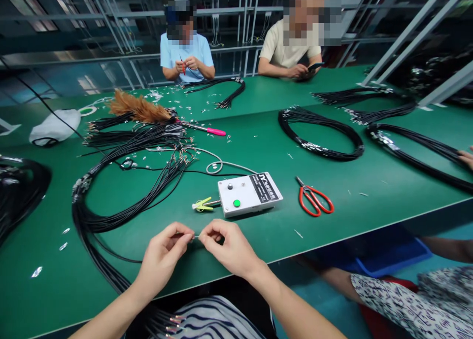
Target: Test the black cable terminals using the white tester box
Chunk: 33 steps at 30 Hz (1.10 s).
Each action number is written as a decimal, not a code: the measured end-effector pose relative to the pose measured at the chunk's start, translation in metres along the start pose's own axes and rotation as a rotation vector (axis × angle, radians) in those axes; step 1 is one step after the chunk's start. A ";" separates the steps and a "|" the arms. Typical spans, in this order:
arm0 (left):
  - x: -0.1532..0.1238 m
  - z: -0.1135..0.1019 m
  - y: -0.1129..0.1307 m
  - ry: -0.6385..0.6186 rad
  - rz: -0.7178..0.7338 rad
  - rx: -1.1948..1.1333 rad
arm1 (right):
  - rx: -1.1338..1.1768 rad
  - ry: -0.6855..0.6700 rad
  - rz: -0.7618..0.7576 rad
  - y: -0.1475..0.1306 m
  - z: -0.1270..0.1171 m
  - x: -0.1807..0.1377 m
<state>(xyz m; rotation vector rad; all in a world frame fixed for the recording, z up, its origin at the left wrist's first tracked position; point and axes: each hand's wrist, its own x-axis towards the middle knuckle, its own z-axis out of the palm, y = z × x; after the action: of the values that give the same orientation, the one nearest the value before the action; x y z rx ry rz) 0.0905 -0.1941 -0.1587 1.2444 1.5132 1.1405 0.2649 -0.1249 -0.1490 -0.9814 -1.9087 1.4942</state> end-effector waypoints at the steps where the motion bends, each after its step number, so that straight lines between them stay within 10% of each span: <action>1: 0.002 0.000 -0.001 -0.011 -0.048 -0.053 | -0.086 0.012 -0.031 -0.001 -0.002 -0.001; 7: 0.008 -0.003 -0.002 -0.058 -0.092 -0.122 | -0.743 0.101 -0.389 -0.010 0.000 0.000; 13: 0.012 -0.014 -0.004 -0.110 0.217 0.222 | -0.943 0.039 -0.656 -0.004 0.001 0.014; 33: 0.064 -0.015 -0.026 0.070 -0.048 0.033 | -1.356 0.012 -0.456 0.000 -0.018 0.073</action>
<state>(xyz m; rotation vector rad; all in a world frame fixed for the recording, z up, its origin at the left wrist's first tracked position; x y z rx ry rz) 0.0615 -0.1351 -0.1844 1.1944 1.6113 1.1429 0.2354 -0.0561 -0.1468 -0.8651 -2.8219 -0.2316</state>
